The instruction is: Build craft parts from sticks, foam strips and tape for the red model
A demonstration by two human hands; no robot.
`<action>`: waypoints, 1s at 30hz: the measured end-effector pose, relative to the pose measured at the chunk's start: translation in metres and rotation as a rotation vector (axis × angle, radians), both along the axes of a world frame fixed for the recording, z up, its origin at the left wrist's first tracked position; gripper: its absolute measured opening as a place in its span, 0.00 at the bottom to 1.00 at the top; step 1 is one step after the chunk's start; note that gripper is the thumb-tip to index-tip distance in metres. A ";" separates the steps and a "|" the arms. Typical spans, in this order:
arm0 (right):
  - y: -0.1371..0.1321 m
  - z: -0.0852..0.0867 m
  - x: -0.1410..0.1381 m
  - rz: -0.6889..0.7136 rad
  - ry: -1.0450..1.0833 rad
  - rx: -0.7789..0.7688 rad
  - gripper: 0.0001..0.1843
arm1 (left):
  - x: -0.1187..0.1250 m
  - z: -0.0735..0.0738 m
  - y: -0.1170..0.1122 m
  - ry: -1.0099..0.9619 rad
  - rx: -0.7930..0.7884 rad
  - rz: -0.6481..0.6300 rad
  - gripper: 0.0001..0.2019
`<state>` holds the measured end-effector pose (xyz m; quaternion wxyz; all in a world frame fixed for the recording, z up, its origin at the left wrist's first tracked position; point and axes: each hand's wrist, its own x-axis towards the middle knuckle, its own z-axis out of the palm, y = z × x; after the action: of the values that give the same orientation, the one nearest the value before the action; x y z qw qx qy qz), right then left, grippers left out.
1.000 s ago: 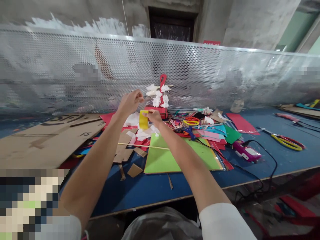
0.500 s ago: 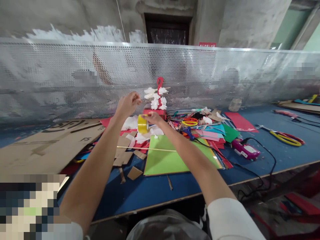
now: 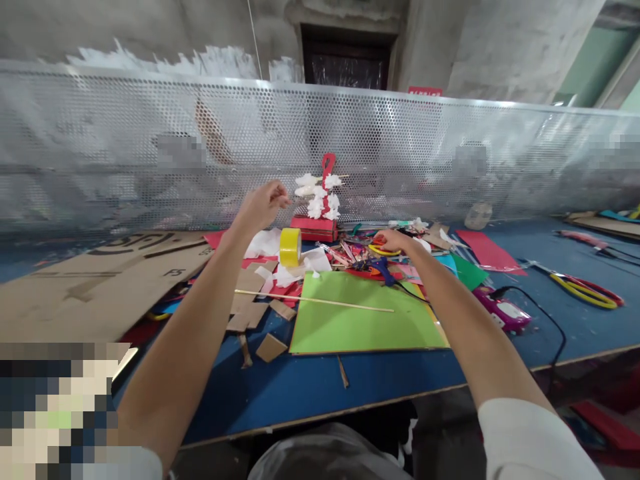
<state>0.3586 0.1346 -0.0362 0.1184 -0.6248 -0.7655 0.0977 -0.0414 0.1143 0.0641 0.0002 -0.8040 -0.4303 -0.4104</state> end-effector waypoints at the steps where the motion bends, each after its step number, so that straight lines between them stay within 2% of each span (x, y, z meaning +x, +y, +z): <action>1: 0.001 -0.002 -0.002 0.036 -0.009 0.002 0.24 | 0.000 0.000 0.000 0.000 -0.005 -0.006 0.11; 4: 0.004 -0.005 -0.005 0.094 -0.084 0.069 0.26 | -0.002 0.000 0.000 0.002 -0.017 -0.029 0.11; 8: 0.007 0.000 0.001 0.065 -0.173 0.193 0.28 | -0.002 -0.001 0.003 0.000 -0.009 -0.037 0.10; 13: 0.004 0.023 0.019 0.069 -0.025 0.190 0.32 | -0.004 -0.003 0.004 -0.017 0.000 -0.059 0.09; 17: -0.002 0.038 0.022 0.172 0.109 0.124 0.31 | -0.005 -0.001 0.002 -0.013 -0.029 -0.058 0.08; 22: -0.010 0.046 -0.010 0.209 0.012 0.155 0.42 | -0.005 -0.001 0.003 -0.020 -0.031 -0.075 0.08; 26: -0.015 0.053 -0.051 0.279 -0.150 0.139 0.43 | -0.005 -0.001 0.003 -0.031 -0.018 -0.081 0.08; 30: -0.018 0.057 -0.085 0.372 -0.195 0.136 0.47 | -0.005 -0.002 0.005 -0.043 -0.006 -0.083 0.08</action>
<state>0.2740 0.1165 0.0210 0.0657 -0.4699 -0.8803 0.0049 -0.0465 0.1190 0.0625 -0.0283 -0.8122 -0.3975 -0.4260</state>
